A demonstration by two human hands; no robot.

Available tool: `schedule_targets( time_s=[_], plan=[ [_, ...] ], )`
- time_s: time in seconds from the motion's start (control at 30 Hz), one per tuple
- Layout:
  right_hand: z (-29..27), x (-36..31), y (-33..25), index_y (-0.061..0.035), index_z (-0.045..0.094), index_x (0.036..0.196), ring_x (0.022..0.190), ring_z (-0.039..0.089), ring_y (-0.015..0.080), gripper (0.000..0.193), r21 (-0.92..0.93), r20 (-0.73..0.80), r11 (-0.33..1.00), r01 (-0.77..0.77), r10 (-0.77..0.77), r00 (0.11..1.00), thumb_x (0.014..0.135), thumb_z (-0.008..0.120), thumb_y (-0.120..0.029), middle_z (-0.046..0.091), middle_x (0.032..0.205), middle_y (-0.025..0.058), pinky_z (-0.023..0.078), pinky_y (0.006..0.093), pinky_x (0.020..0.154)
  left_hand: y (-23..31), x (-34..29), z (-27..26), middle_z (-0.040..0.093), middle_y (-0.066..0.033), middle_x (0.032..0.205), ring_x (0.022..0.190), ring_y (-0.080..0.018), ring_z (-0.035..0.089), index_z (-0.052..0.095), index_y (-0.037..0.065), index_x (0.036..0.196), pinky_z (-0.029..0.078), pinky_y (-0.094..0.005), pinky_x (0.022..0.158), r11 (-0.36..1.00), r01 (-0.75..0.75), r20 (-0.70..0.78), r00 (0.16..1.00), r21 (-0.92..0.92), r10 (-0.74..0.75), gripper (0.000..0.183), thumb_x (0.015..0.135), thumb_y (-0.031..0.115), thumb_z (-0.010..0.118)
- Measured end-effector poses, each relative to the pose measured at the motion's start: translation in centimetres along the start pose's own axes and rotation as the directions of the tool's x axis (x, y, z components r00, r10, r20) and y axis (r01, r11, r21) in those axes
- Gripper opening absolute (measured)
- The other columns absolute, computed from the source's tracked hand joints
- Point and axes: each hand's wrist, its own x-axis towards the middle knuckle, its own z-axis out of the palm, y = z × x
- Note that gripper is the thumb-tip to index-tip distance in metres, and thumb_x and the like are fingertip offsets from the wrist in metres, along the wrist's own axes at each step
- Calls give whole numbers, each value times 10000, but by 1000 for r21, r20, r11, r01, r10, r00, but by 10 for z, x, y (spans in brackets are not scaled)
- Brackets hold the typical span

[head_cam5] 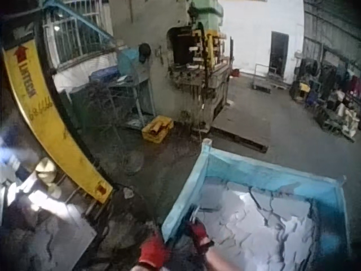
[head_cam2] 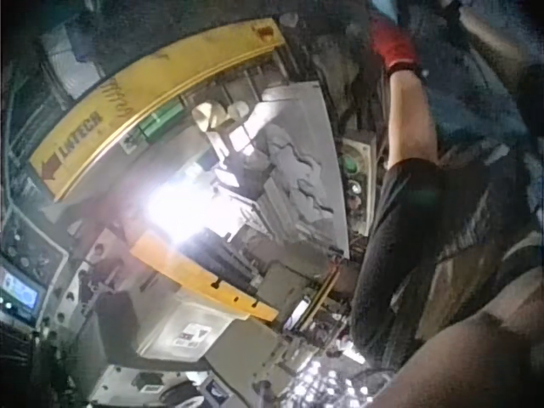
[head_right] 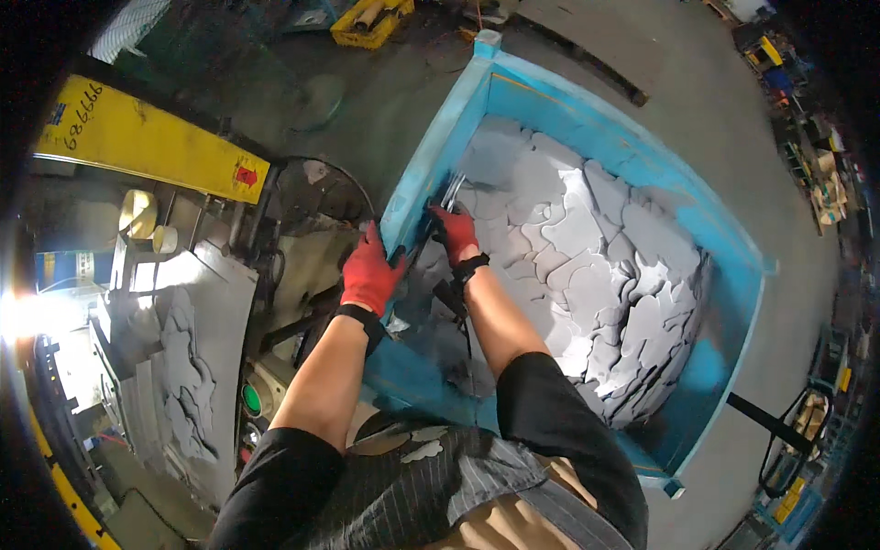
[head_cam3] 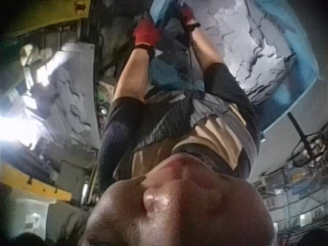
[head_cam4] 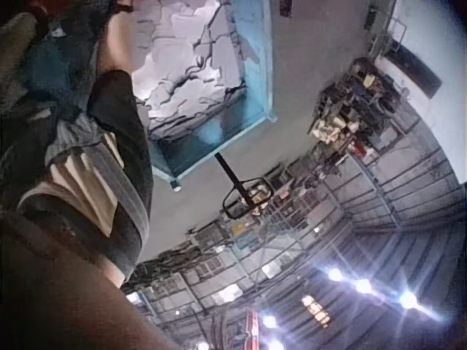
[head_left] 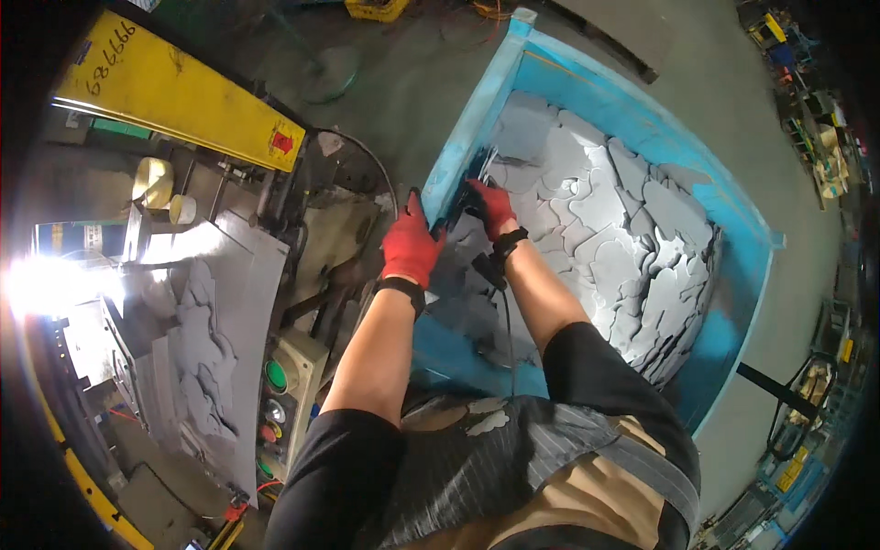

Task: Using a hydraulic press to stamp or shape flat metal workpieces, then sorting the finished parts and scrap.

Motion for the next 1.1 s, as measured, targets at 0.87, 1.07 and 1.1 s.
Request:
schedule_targets(
  time_s=[0.87, 1.07, 1.1],
  plan=[
    [-81, -185, -27, 29, 524, 1145, 1036, 571, 254, 454, -780, 105, 445, 440, -599, 793, 737, 687, -87, 595, 1087, 191, 454, 321, 860, -12, -7, -4, 531, -184, 1067, 915, -349, 578, 304, 54, 1302, 477, -436, 761, 990, 18, 28, 1000, -141, -15, 705, 733, 299, 642],
    [-37, -286, -68, 38, 505, 1173, 879, 602, 167, 415, -785, 280, 223, 578, -704, 653, 792, 612, -84, 608, 973, 120, 479, 279, 811, -21, -6, -6, 516, -228, 1123, 988, -387, 533, 314, 12, 1290, 444, -429, 831, 963, -59, 4, 998, -264, 62, 688, 768, 344, 614],
    [-25, -297, -73, 34, 507, 1175, 883, 602, 169, 400, -808, 339, 126, 575, -699, 629, 805, 595, -88, 608, 981, 122, 480, 282, 810, -22, -7, -5, 507, -230, 1137, 1003, -389, 524, 316, 9, 1286, 439, -430, 838, 961, -24, -29, 999, -274, 16, 681, 776, 354, 607]
  ],
)
